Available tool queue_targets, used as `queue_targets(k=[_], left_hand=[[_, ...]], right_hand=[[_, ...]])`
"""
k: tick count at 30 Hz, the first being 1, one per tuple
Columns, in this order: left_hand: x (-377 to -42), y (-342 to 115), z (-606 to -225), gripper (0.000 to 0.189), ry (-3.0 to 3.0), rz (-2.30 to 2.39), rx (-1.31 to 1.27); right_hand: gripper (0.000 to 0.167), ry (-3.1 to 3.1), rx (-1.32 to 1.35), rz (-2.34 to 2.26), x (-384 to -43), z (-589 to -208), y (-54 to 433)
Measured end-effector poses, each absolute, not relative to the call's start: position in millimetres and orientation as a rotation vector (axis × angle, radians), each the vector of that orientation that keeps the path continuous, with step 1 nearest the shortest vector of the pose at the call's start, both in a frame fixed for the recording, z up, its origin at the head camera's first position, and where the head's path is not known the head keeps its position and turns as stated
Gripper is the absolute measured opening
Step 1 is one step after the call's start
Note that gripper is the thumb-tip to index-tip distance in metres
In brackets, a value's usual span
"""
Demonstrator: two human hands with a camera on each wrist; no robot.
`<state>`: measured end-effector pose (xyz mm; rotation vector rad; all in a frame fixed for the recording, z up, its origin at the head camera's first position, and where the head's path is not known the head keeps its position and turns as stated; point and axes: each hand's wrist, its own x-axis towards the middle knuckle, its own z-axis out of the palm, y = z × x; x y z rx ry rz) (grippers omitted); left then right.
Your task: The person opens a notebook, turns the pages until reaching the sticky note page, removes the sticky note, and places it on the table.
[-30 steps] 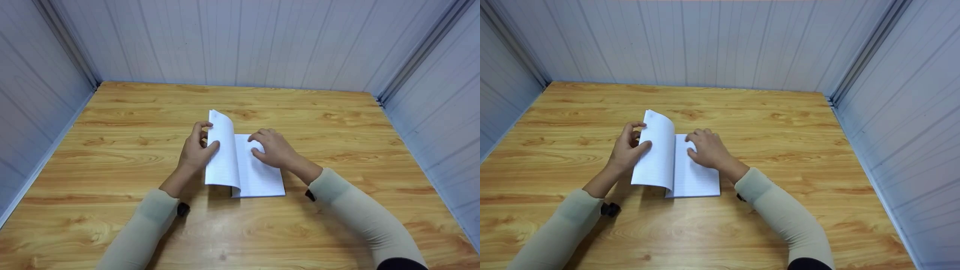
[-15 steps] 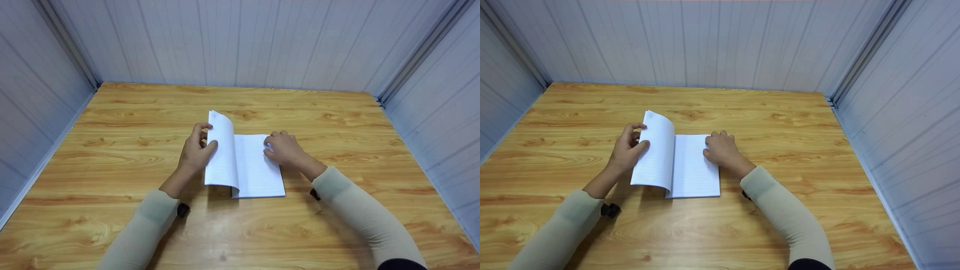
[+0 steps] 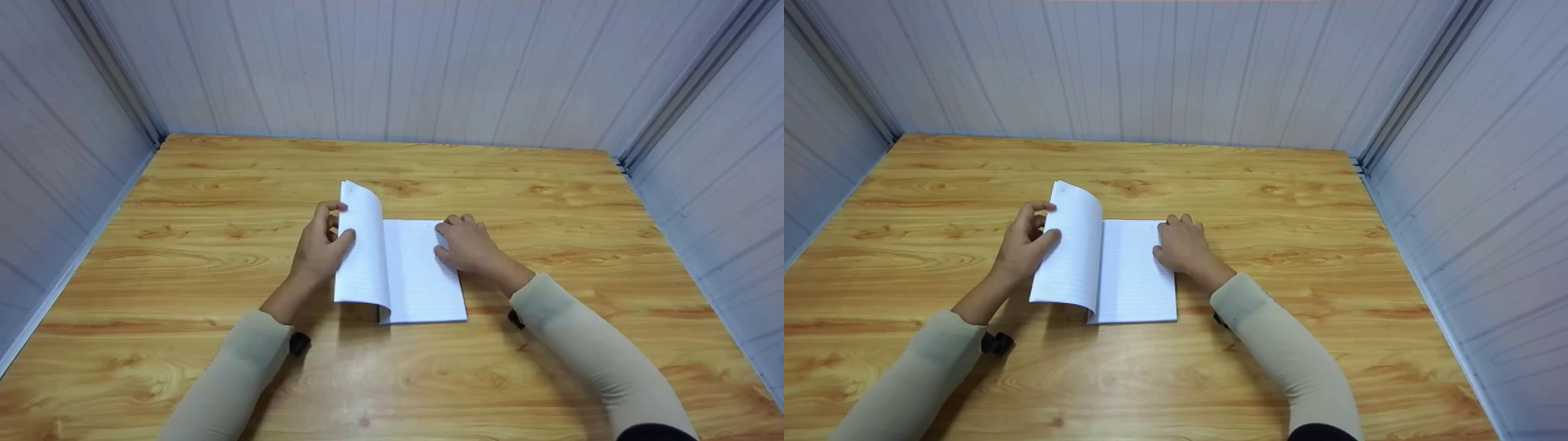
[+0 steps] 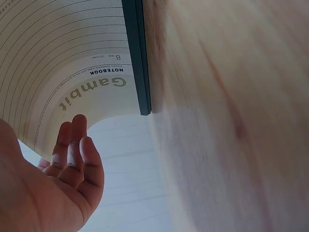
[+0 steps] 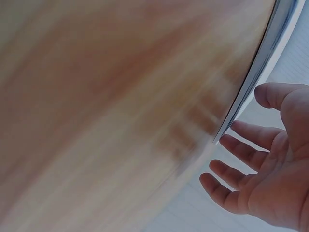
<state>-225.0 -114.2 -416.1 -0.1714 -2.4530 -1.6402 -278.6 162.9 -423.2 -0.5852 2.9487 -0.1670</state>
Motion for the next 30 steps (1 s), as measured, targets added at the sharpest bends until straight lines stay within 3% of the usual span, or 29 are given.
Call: queue_targets(k=[30], left_hand=[[-225.9, -113.3, -416.8, 0.039, -2.466, -1.637, -0.171]], right_hand=[[0.065, 2.897, -0.505, -0.130, -279.1, -425.6, 164.4]])
